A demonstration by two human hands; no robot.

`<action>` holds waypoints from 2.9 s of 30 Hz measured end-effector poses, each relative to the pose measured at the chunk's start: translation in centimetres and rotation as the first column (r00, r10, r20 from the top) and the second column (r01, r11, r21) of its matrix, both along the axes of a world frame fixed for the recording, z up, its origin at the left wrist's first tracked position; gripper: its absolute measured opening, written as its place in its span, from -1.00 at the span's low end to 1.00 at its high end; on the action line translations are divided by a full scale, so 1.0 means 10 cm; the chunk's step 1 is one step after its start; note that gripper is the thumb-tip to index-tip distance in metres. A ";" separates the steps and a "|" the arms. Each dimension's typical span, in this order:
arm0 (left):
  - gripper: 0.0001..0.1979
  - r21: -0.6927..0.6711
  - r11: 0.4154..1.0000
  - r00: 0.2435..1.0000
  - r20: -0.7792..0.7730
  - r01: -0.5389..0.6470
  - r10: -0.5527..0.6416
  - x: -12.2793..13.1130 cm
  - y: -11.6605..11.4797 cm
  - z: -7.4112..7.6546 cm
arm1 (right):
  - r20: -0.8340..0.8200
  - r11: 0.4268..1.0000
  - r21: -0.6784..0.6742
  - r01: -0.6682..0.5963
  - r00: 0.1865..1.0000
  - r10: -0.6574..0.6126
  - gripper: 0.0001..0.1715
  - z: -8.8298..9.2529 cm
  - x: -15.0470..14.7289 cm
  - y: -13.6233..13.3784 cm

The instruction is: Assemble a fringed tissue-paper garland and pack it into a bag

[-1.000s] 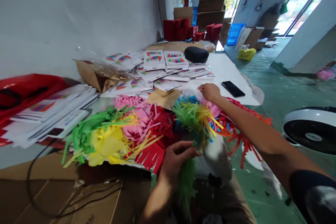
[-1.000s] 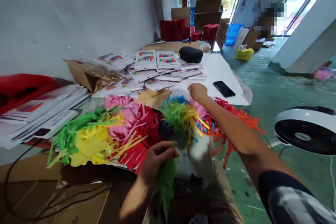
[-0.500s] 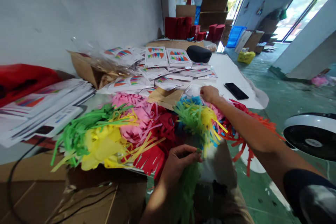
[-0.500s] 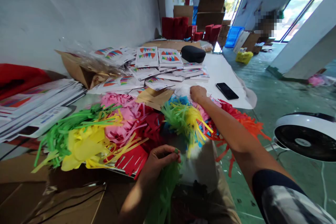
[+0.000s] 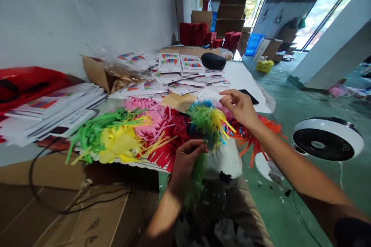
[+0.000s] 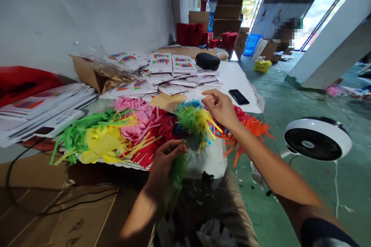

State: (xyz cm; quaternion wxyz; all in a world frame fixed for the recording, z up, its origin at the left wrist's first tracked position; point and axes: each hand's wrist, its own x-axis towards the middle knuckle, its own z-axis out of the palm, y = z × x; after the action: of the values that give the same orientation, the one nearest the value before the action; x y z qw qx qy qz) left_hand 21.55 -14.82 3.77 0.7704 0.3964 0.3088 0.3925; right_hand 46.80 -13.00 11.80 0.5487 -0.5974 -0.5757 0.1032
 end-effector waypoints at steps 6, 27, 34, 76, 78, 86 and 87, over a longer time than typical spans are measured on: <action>-0.71 0.106 0.993 0.998 -0.039 -0.049 0.053 0.01 -0.34 0.19 | -0.390 0.996 -0.036 -0.076 0.919 0.056 -0.67 -0.19 -0.59 -0.88; -0.81 0.314 0.946 0.984 -0.174 0.083 -0.029 0.13 -0.91 0.31 | -0.296 0.999 -0.005 -0.039 0.954 0.035 -0.68 -0.40 -0.88 -1.83; -0.81 0.328 0.938 0.980 -0.194 0.113 -0.051 0.14 -0.97 0.22 | -0.388 0.998 -0.033 -0.044 0.921 0.028 -0.70 -0.50 -0.89 -1.91; -0.89 0.651 0.706 0.919 -0.395 0.279 0.001 0.02 -1.03 0.25 | 0.017 0.996 -0.018 0.092 0.996 -0.092 -0.92 -0.56 -0.81 -2.24; -0.89 0.621 0.738 0.912 -0.411 0.264 0.019 0.02 -1.03 0.24 | -0.042 0.996 -0.044 0.083 0.995 -0.085 -0.90 -0.57 -0.79 -2.24; -0.84 0.574 0.782 0.908 -0.419 0.242 0.026 0.05 -1.01 0.16 | -0.240 0.987 -0.150 -0.052 0.971 0.015 -0.71 -0.70 -0.79 -2.23; -0.84 0.572 0.782 0.906 -0.423 0.248 0.022 0.05 -1.00 0.15 | -0.249 0.988 -0.148 -0.040 0.969 0.002 -0.69 -0.72 -0.79 -2.23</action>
State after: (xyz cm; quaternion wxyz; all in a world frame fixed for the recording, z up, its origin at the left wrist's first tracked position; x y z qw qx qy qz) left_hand 22.10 -24.84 5.24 0.5405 0.7155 0.2930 0.3318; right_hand 38.89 -35.30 4.62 0.5680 -0.6136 -0.4996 0.2265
